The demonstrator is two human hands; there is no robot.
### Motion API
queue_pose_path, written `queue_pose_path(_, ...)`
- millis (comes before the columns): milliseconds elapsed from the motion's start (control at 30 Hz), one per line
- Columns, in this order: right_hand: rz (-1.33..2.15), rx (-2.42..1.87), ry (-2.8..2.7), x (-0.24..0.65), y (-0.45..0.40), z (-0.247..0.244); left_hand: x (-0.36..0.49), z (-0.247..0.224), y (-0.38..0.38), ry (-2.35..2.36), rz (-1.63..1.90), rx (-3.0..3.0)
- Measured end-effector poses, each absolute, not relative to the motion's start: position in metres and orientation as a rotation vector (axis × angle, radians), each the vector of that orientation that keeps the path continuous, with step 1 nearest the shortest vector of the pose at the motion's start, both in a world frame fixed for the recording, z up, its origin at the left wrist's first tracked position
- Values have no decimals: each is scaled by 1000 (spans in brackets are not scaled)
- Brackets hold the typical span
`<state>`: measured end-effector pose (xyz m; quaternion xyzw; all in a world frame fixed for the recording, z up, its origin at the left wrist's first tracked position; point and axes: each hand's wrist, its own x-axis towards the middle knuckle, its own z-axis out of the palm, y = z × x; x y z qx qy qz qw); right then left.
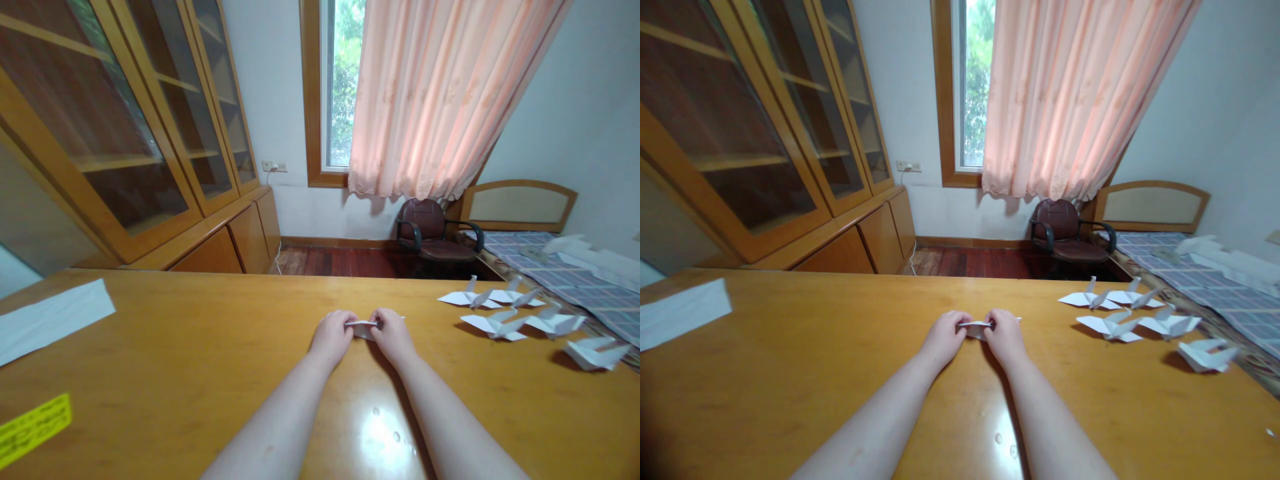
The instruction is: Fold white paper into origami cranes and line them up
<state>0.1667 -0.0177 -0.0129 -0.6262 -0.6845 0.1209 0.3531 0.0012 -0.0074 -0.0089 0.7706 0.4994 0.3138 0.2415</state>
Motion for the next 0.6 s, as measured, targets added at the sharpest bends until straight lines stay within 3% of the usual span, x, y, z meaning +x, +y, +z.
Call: queue_pose_path(600,327,-1630,-1768,166,-17,-15,1,-12,-6,1360,870,2062)
